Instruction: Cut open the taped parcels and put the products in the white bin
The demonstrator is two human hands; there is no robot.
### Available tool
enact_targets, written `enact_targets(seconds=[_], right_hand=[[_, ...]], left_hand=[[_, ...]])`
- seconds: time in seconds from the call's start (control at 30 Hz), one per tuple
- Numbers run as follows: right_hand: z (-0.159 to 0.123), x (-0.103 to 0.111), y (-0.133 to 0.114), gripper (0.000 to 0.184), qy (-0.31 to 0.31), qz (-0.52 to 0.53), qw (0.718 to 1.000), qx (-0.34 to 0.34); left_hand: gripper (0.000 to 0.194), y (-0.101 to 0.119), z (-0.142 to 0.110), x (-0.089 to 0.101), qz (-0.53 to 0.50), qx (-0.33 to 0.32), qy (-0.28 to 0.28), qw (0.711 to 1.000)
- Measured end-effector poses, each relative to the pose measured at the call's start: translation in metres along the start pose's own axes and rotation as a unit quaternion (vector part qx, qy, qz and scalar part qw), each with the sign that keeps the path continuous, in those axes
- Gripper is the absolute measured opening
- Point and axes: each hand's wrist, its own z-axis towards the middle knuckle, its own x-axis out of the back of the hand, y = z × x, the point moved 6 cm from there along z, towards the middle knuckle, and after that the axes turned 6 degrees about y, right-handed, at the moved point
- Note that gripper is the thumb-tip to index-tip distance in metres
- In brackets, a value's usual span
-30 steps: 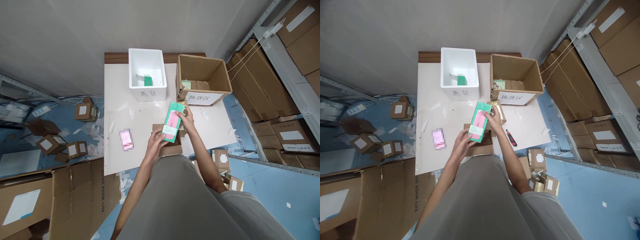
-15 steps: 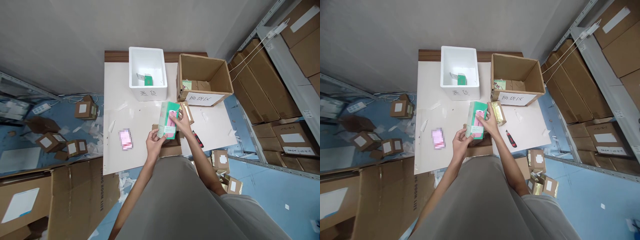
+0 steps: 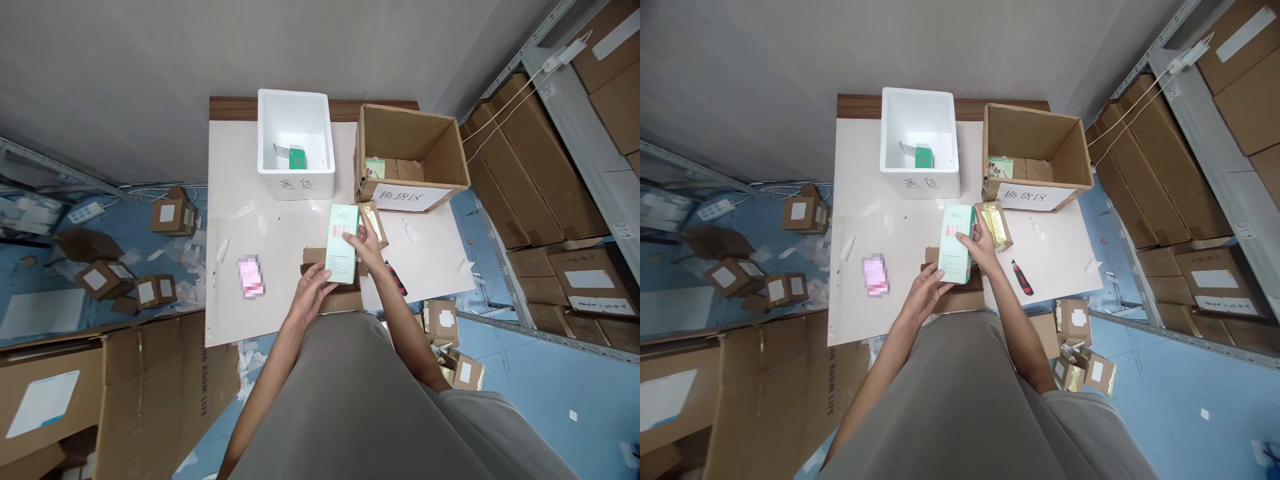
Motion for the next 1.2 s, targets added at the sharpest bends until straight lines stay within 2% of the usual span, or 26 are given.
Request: enact_targets(seconds=[0.13,0.27,0.4,0.5,0.6,0.67,0.77,0.83,0.9,1.03,1.13,1.2], right_hand=[[-0.001,-0.002,-0.004,0.115,-0.020,0.011,1.000,0.002],[-0.005,-0.002,-0.001,0.116,-0.023,-0.014,1.000,-0.005],[-0.018,-0.009,0.011,0.123,-0.020,-0.068,0.997,-0.034],[-0.028,-0.019,0.014,0.126,-0.028,-0.095,0.995,-0.016],[-0.031,-0.021,0.015,0.118,-0.016,-0.103,0.995,0.000],[-0.030,-0.017,0.017,0.114,-0.014,-0.088,0.996,-0.011],[-0.027,-0.010,0.021,0.112,-0.021,-0.059,0.998,-0.031],[-0.025,-0.006,0.024,0.112,-0.025,-0.045,0.998,-0.041],[-0.023,-0.006,0.028,0.114,-0.026,-0.035,0.998,-0.055],[-0.020,-0.011,0.034,0.116,-0.017,-0.027,0.996,-0.078],[-0.017,-0.023,0.036,0.114,-0.048,-0.043,0.993,-0.094],[-0.009,-0.033,0.036,0.109,-0.073,-0.046,0.991,-0.104]], left_hand=[[0.080,-0.002,-0.001,-0.003,0.000,-0.020,0.018,1.000],[0.081,0.002,0.000,0.003,0.015,-0.058,0.082,0.995],[0.080,0.007,0.002,0.010,0.075,-0.138,0.149,0.976],[0.084,0.008,-0.003,0.010,0.128,-0.190,0.173,0.958],[0.080,0.011,-0.009,0.006,0.145,-0.209,0.159,0.954],[0.073,0.014,-0.009,0.005,0.122,-0.188,0.126,0.966],[0.064,0.014,-0.003,0.010,0.051,-0.096,0.071,0.992],[0.063,0.013,0.003,0.016,0.013,-0.033,0.046,0.998],[0.062,0.013,0.008,0.021,-0.007,-0.001,0.031,0.999],[0.066,0.025,0.020,0.023,-0.016,-0.011,0.026,0.999],[0.079,0.049,0.035,0.018,-0.016,-0.051,0.039,0.998],[0.081,0.071,0.051,0.012,-0.009,-0.084,0.045,0.995]])
